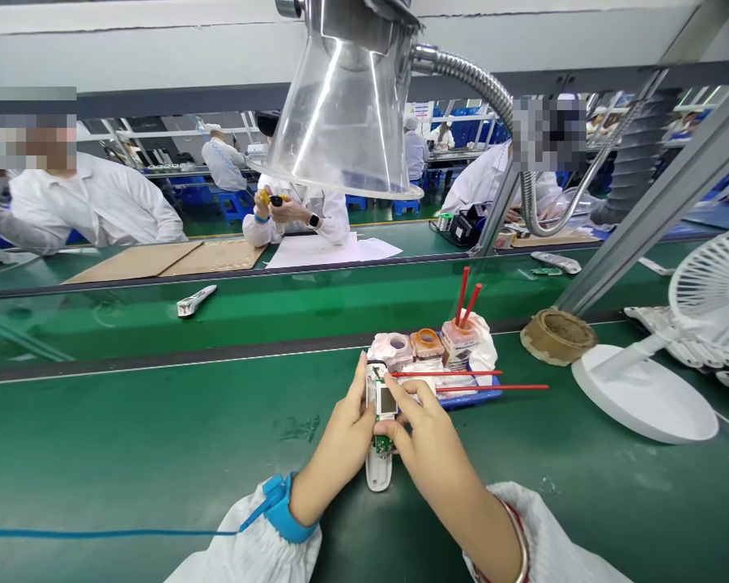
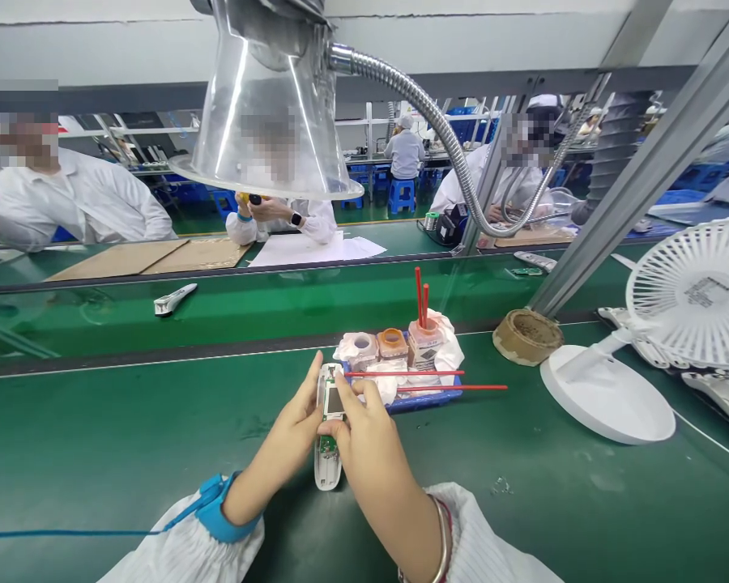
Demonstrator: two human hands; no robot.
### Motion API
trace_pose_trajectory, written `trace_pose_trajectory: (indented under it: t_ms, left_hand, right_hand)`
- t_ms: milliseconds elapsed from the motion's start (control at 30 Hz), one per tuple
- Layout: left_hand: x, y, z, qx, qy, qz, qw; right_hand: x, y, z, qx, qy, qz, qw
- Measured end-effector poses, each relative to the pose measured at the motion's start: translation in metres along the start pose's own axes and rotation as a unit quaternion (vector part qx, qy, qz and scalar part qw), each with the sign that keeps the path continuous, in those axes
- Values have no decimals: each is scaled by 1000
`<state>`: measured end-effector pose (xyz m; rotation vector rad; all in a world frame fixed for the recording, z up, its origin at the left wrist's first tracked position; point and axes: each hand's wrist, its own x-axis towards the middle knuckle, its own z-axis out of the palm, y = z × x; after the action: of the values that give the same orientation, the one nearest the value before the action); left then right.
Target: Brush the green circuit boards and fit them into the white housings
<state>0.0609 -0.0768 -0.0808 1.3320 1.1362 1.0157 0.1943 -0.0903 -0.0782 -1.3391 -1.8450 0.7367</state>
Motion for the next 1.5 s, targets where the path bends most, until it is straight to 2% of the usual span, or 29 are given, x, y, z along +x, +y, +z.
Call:
trace_pose_trajectory:
  t_ms: [133, 233, 433, 533, 667, 967, 1167, 1267, 1367, 1500]
  left_hand:
    - [-1, -10, -1, -147, -34, -6, 989]
    - [-1, -11, -1, -189, -36, -5, 981]
    - [-5, 2, 3, -88, -3, -2, 996]
    - [-5, 4, 7, -98, -6, -23, 995]
    - [-4, 2, 10, -113, 17, -27, 993]
    - [-7, 9, 12, -214, 21, -40, 976]
    - [-9, 11, 9, -118, 16, -39, 992]
    - [-10, 13, 8, -80, 35, -21, 996]
    - [-10, 15, 8, -85, 45, -23, 995]
    - [-8, 15, 9, -112, 27, -20, 993]
  right_hand:
    - [-1, 0, -2, -22, 6, -5, 1000]
    - [0, 1, -3, -43, 14, -14, 999]
    - [-1, 4, -1, -96, 54, -44, 993]
    - [-2, 5, 0, -117, 79, -62, 988]
    - [0, 6, 2, -119, 99, -85, 984]
    - [-2, 7, 0, -21, 99, -112, 988]
    - [-5, 5, 1, -40, 120, -129, 983]
    - [-5, 5, 4, -44, 134, -144, 980]
    - [-4, 5, 5, -52, 140, -145, 978]
    - [-4, 4, 4, -55, 137, -143, 979]
